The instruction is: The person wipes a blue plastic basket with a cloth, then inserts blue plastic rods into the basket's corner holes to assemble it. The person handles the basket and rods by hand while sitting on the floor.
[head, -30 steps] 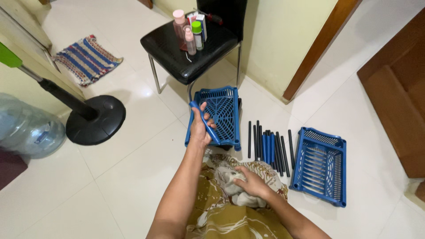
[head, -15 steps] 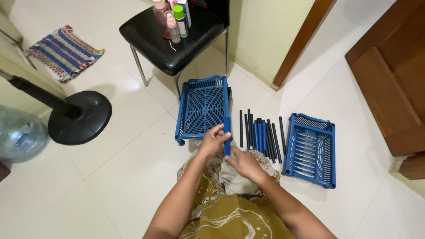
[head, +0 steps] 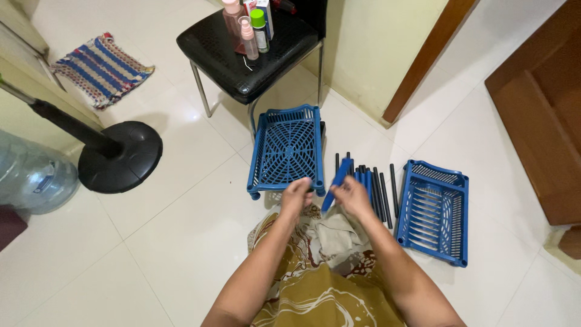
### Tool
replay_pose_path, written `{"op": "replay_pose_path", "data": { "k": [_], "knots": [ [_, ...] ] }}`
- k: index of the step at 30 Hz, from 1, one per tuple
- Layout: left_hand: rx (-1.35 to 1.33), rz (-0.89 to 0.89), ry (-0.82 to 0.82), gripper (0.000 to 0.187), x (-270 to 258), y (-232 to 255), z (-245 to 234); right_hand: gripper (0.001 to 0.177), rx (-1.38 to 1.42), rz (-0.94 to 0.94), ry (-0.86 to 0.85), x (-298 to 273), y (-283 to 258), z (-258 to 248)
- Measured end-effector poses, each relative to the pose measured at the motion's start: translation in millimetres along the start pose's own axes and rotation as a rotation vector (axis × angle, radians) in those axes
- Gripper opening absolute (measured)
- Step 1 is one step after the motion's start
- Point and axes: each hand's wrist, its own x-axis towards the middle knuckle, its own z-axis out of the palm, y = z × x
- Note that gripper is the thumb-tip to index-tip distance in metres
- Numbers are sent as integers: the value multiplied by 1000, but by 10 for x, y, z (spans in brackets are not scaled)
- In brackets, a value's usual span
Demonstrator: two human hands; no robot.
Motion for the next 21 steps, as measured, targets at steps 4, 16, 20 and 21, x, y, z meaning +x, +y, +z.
{"op": "replay_pose_path", "data": {
  "k": [4, 16, 20, 21],
  "knots": [
    [-263, -481, 157, 92, 88, -79, -125, 22, 355, -115, 100, 391, 59, -15],
    [-387, -627, 25, 78, 248, 203, 196, 33, -232, -346, 139, 544, 125, 278],
    [-438, -641, 61, 58, 310, 163, 272, 31, -257, -404, 115, 457, 87, 230],
    [-436, -653, 64, 55, 328, 148, 273, 31, -263, -455, 102, 432, 63, 199]
  ]
}}
